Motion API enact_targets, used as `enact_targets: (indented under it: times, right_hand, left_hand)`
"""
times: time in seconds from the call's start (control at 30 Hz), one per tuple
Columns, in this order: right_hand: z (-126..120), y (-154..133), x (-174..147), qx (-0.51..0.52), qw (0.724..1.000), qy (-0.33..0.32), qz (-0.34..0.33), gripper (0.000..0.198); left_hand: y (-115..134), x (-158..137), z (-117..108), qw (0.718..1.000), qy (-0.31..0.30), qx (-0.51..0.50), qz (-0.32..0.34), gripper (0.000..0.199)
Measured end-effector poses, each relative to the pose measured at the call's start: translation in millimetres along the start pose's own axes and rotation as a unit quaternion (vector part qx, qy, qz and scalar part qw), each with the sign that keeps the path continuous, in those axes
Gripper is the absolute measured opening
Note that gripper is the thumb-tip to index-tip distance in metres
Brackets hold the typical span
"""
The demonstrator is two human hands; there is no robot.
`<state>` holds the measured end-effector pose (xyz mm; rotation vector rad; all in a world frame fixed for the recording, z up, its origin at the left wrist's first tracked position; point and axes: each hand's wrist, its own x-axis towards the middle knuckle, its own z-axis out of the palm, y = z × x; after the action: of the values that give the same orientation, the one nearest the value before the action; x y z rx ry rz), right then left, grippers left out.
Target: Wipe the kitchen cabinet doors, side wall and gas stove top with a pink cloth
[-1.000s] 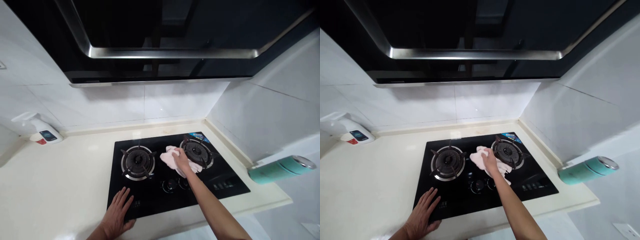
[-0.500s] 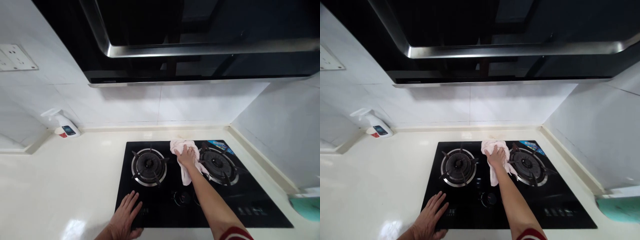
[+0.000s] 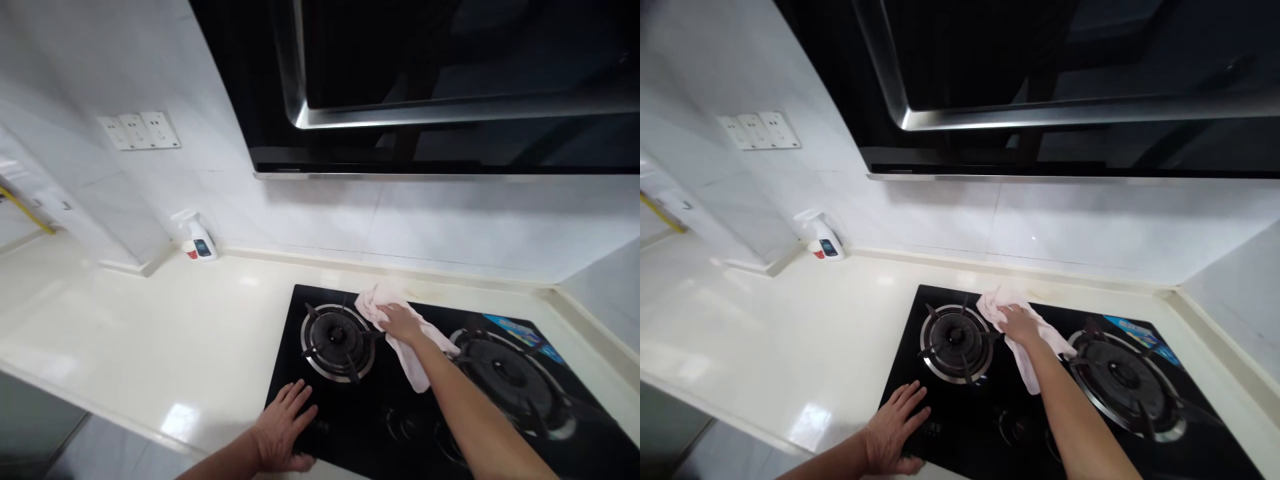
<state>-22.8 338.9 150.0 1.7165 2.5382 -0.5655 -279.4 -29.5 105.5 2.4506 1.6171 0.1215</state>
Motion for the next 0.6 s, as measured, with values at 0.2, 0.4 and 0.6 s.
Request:
enact_targets:
  times: [0.2, 0.4, 0.6]
  right_hand:
    - [-4, 33, -55, -0.075, 0.997, -0.026, 0.0, 0.054]
    - [15, 9, -121, -0.123, 0.989, -0.061, -0.056, 0.064]
    - [33, -44, -164, -0.12, 0.985, -0.059, -0.112, 0.053]
  left_hand:
    - [3, 1, -6, 1.0, -0.004, -0.005, -0.006, 0.096]
    - [1, 7, -6, 1.0, 0.023, 0.008, 0.015, 0.094]
    - [-3, 7, 0, 0.998, 0.06, 0.014, 0.024, 0.092]
